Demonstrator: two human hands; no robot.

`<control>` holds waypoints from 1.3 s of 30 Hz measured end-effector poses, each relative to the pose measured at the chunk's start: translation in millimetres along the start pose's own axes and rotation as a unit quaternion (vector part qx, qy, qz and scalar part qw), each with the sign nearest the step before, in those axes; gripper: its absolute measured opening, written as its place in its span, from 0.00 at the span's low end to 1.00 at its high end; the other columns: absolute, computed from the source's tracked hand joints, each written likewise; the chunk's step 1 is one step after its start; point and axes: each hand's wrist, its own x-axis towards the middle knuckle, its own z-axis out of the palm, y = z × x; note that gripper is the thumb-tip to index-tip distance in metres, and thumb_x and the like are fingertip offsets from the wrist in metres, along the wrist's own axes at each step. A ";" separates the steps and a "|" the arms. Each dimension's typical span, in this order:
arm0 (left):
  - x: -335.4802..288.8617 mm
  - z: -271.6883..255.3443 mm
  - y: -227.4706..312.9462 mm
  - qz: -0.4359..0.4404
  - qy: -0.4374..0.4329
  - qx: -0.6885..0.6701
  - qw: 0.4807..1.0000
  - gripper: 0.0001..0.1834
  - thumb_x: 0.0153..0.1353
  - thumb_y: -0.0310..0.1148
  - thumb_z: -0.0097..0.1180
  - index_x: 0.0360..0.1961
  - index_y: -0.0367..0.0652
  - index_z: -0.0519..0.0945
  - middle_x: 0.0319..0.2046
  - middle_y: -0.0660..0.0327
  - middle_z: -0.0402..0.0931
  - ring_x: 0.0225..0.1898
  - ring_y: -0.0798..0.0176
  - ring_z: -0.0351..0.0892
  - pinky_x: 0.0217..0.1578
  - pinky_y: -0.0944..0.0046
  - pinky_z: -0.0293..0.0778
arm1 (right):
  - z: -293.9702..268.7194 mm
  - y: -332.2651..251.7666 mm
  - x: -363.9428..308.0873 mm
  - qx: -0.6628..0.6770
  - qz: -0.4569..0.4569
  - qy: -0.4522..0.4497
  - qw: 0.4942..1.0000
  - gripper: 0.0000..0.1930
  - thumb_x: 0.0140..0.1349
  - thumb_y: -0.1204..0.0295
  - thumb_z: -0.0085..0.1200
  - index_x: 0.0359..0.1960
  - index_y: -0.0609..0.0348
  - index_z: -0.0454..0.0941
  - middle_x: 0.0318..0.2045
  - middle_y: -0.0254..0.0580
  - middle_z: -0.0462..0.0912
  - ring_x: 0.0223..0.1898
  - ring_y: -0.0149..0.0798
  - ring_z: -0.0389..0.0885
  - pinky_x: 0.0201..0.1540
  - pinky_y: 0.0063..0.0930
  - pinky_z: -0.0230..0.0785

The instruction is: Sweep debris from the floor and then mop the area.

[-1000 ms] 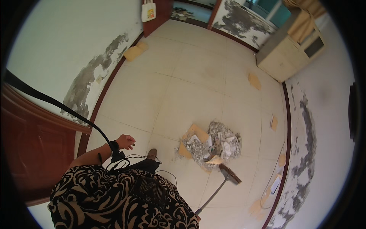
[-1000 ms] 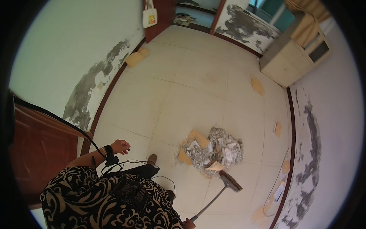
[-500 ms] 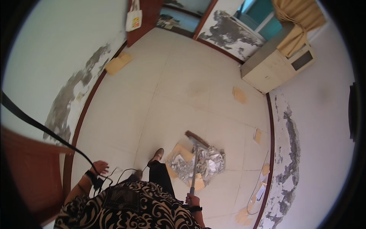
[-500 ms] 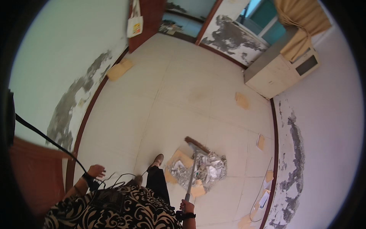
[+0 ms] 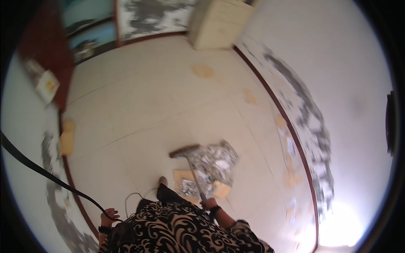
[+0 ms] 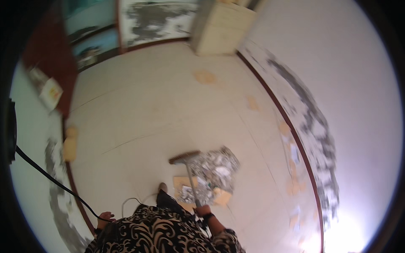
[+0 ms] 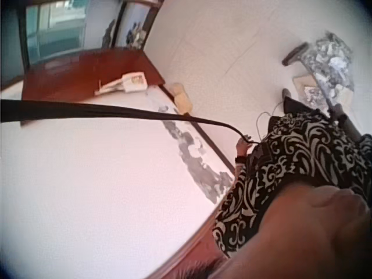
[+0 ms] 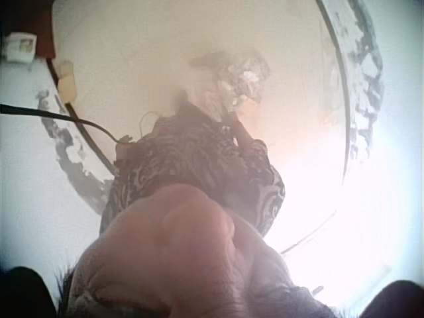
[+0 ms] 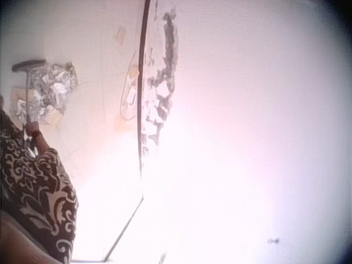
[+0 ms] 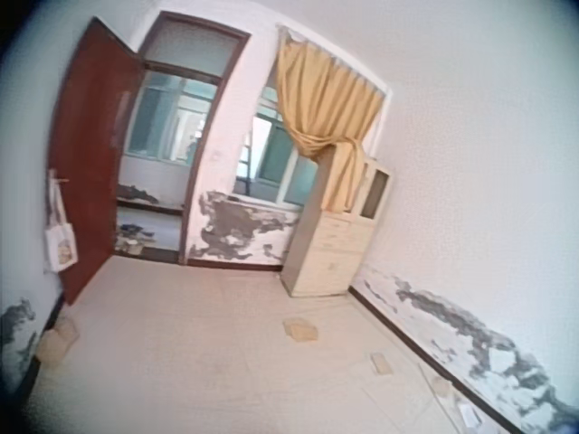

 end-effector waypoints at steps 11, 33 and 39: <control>251.2 52.4 134.9 0.000 -0.358 0.367 0.859 0.13 0.52 0.37 0.50 0.32 0.37 0.73 0.26 0.57 0.71 0.29 0.62 0.70 0.28 0.60 0.68 | -75.2 -27.8 32.7 0.104 0.166 0.116 0.974 0.05 0.42 0.65 0.51 0.21 0.50 0.74 0.15 0.38 0.73 0.20 0.41 0.74 0.22 0.35 0.66; 330.2 322.1 252.1 -0.048 -0.416 0.634 0.650 0.09 0.54 0.29 0.43 0.36 0.38 0.67 0.32 0.56 0.73 0.25 0.62 0.75 0.21 0.66 0.72 | -63.2 -367.5 -28.2 0.786 0.503 0.319 0.163 0.10 0.42 0.69 0.52 0.21 0.64 0.71 0.13 0.37 0.72 0.12 0.29 0.69 0.14 0.22 0.62; 336.9 297.7 220.9 -0.073 -0.485 0.608 0.624 0.09 0.51 0.25 0.43 0.35 0.35 0.68 0.32 0.51 0.72 0.26 0.57 0.75 0.27 0.62 0.75 | 1.9 -443.3 -53.1 0.810 0.452 0.373 -0.006 0.09 0.44 0.70 0.52 0.20 0.66 0.71 0.12 0.36 0.70 0.10 0.28 0.67 0.10 0.21 0.58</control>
